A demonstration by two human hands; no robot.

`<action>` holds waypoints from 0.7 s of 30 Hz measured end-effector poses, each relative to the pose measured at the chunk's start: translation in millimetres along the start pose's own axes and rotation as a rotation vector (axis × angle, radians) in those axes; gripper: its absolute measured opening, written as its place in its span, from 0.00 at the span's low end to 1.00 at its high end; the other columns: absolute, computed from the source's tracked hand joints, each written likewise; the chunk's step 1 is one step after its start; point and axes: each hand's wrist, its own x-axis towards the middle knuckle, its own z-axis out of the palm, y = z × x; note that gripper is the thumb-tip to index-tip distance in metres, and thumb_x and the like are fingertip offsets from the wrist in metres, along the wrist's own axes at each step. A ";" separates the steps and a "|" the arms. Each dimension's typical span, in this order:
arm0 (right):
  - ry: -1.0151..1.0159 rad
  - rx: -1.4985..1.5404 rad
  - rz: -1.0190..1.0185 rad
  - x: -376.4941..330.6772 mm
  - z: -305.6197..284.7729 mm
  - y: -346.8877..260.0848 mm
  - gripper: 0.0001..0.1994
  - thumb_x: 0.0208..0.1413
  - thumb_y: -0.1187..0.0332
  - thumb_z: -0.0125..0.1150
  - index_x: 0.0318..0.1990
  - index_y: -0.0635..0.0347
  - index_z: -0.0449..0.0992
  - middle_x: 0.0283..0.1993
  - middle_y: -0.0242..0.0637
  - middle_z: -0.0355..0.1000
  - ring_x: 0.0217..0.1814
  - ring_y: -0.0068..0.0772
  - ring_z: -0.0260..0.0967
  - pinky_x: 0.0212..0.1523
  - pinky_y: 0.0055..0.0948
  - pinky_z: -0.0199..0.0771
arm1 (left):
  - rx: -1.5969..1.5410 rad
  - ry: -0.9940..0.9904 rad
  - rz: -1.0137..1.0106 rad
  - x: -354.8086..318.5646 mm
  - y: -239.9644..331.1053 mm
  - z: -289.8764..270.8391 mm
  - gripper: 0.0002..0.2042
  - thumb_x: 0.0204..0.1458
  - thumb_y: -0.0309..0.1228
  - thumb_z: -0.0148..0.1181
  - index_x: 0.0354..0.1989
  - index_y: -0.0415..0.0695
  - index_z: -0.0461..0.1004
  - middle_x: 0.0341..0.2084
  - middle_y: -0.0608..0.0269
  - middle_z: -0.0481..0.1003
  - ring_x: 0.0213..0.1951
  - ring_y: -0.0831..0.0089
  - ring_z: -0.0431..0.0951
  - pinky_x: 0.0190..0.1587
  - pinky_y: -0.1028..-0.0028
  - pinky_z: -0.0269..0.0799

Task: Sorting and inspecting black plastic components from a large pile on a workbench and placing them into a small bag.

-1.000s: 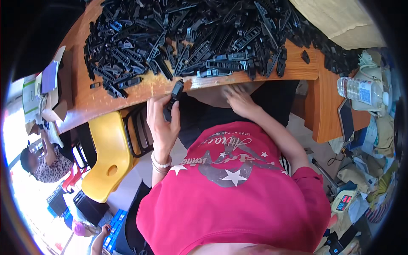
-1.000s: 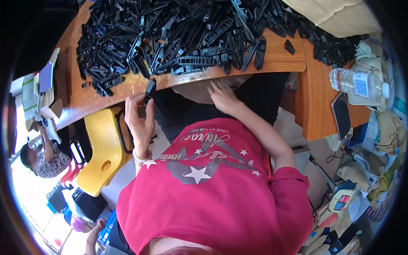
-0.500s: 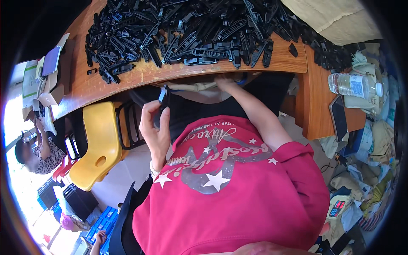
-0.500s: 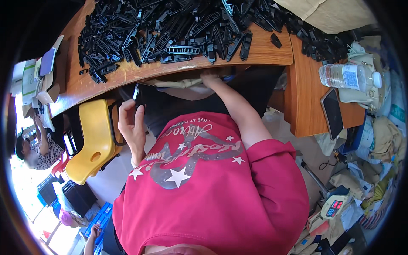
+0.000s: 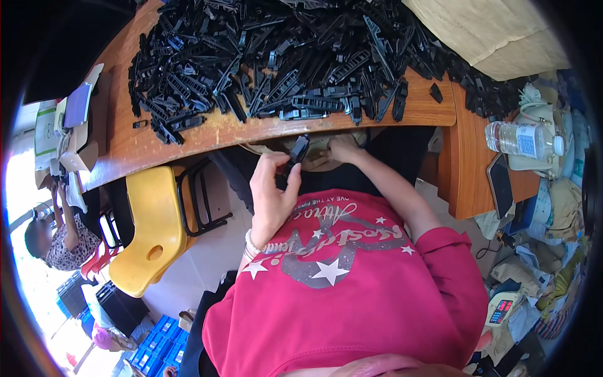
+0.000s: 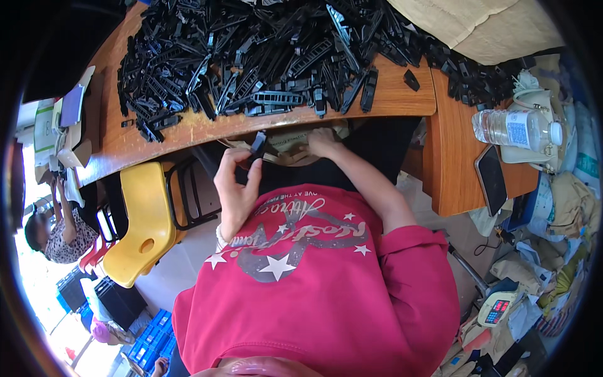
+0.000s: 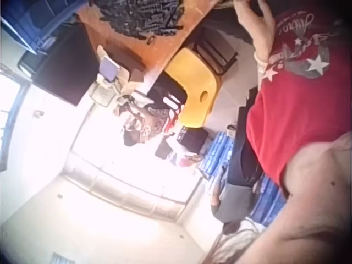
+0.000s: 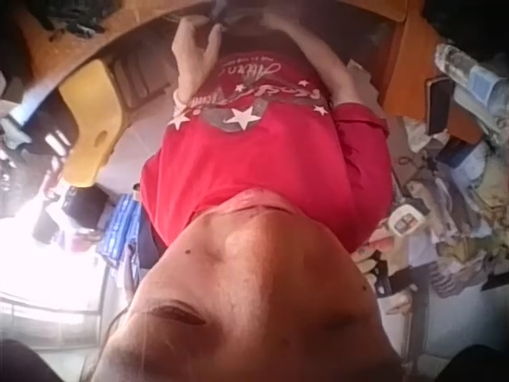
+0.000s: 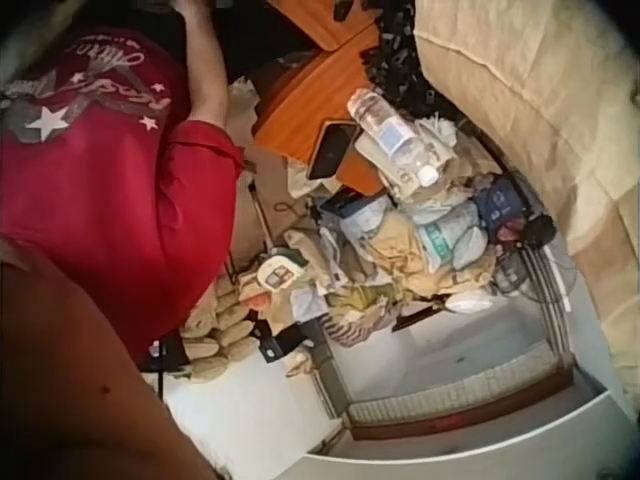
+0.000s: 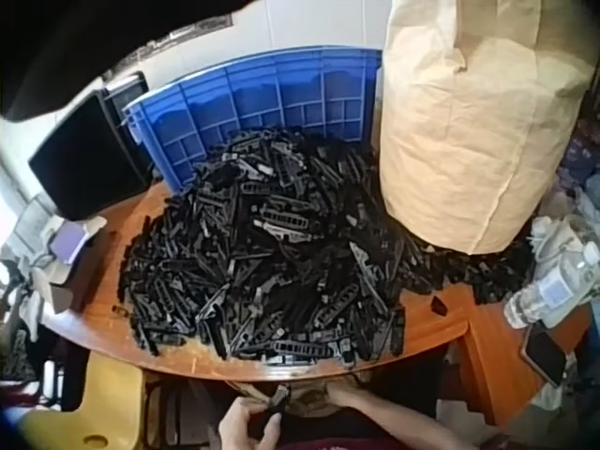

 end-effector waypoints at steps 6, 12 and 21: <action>0.649 0.352 -0.349 -83.2 -61.1 -53.4 0.08 0.54 0.67 0.61 0.34 0.64 0.79 0.34 0.45 0.77 0.36 0.47 0.75 0.39 0.38 0.75 | 0.236 -0.049 0.372 42.2 -12.7 18.2 0.14 0.44 0.19 0.66 0.38 0.37 0.69 0.35 0.51 0.72 0.36 0.52 0.73 0.39 0.62 0.69; 1.230 0.025 -0.123 -133.1 -125.0 -55.7 0.32 0.52 0.51 0.65 0.61 0.57 0.69 0.69 0.50 0.56 0.72 0.57 0.50 0.68 0.59 0.42 | 0.302 0.046 0.548 48.8 -27.4 44.8 0.19 0.41 0.22 0.70 0.42 0.41 0.69 0.39 0.54 0.72 0.37 0.57 0.73 0.39 0.62 0.66; 0.992 -0.077 -0.040 -86.7 -157.0 -49.3 0.47 0.46 0.39 0.63 0.72 0.49 0.53 0.76 0.52 0.40 0.78 0.63 0.31 0.62 0.81 0.29 | 0.450 0.346 0.456 75.4 -25.1 66.5 0.20 0.40 0.28 0.74 0.37 0.45 0.66 0.36 0.59 0.71 0.38 0.60 0.71 0.43 0.62 0.59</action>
